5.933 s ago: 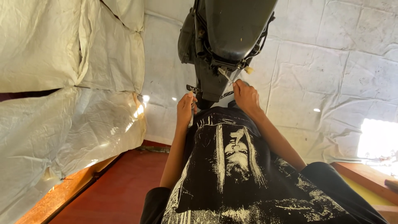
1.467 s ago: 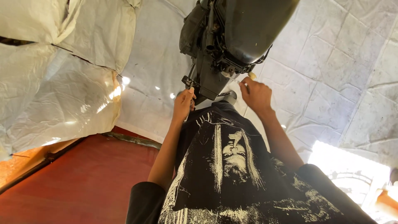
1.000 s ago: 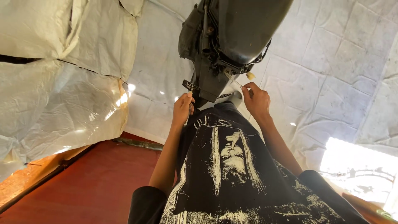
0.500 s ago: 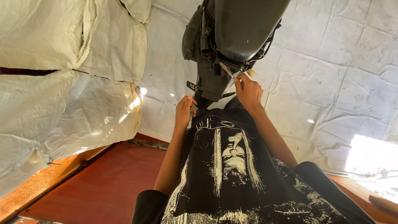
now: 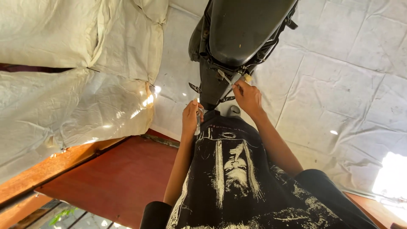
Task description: The person uses a screwdriver to work on the underside of a motorcycle seat, manipulating components and wires. They also hold a small spray bottle in their left hand while performing the task.
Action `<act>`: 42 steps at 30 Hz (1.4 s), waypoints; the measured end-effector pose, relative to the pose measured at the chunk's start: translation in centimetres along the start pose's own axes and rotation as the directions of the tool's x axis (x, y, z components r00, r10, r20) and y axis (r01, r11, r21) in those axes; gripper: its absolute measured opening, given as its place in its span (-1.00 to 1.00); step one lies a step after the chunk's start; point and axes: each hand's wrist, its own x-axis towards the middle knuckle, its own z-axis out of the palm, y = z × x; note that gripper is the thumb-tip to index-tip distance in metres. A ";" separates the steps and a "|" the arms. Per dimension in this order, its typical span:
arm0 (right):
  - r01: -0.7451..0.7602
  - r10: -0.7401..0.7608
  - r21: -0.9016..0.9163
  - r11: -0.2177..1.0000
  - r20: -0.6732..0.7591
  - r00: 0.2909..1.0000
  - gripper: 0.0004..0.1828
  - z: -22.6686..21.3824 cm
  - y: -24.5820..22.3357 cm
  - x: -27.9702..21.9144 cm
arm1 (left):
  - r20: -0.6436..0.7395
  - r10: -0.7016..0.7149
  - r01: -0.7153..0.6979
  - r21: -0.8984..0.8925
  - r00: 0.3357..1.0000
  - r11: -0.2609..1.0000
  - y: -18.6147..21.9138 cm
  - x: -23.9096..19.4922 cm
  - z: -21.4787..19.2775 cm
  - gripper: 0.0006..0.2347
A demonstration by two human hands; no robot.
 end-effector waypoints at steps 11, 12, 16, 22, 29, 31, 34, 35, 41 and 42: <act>-0.016 0.013 0.043 0.999 0.064 0.998 -0.81 -0.3 -1.2 0.2 | -0.111 0.066 -0.074 -0.068 0.992 0.995 0.1 -3.6 1.2 -0.61; -0.031 0.028 0.041 0.999 0.086 0.996 -0.80 -0.6 -1.5 -0.7 | -0.116 0.073 -0.082 -0.075 0.990 0.994 -0.1 -3.8 0.9 -0.61; -0.014 0.013 0.013 1.000 0.066 0.998 -0.83 -0.2 -2.8 0.6 | -0.091 0.089 -0.092 -0.028 0.992 0.995 -0.6 -2.9 0.4 -0.58; -0.079 0.077 0.018 0.997 0.093 0.993 -0.78 -0.8 -3.8 -0.7 | -0.020 0.103 -0.103 -0.015 0.995 0.995 -1.6 0.2 -1.8 -0.52; -0.256 0.257 0.022 0.966 -0.055 0.965 -0.83 2.2 -6.7 -2.9 | 0.153 0.076 -0.077 0.001 0.985 0.997 -0.9 3.0 -7.9 -0.59; -0.288 0.289 0.031 0.957 -0.091 0.953 -0.83 3.4 -7.0 -2.5 | 0.194 0.107 -0.109 -0.002 0.975 0.994 -0.1 5.6 -9.7 -0.61; -0.376 0.376 0.027 0.926 -0.127 0.918 -0.83 5.3 -7.5 -2.6 | 0.264 0.104 -0.113 0.019 0.959 0.993 0.4 8.0 -12.8 -0.63; -0.393 0.398 0.063 0.917 -0.169 0.902 -0.81 5.0 -9.6 -2.4 | 0.290 0.103 -0.113 0.021 0.952 0.993 0.3 9.1 -13.8 -0.63; -0.478 0.500 0.149 0.866 -0.264 0.824 -0.74 6.3 -13.7 -3.1 | 0.421 0.077 -0.107 0.048 0.904 0.993 4.1 10.9 -17.6 -0.63; -0.501 0.516 0.127 0.856 -0.260 0.816 -0.73 6.6 -13.5 -3.2 | 0.447 0.071 -0.114 0.071 0.892 0.991 3.3 11.2 -18.6 -0.62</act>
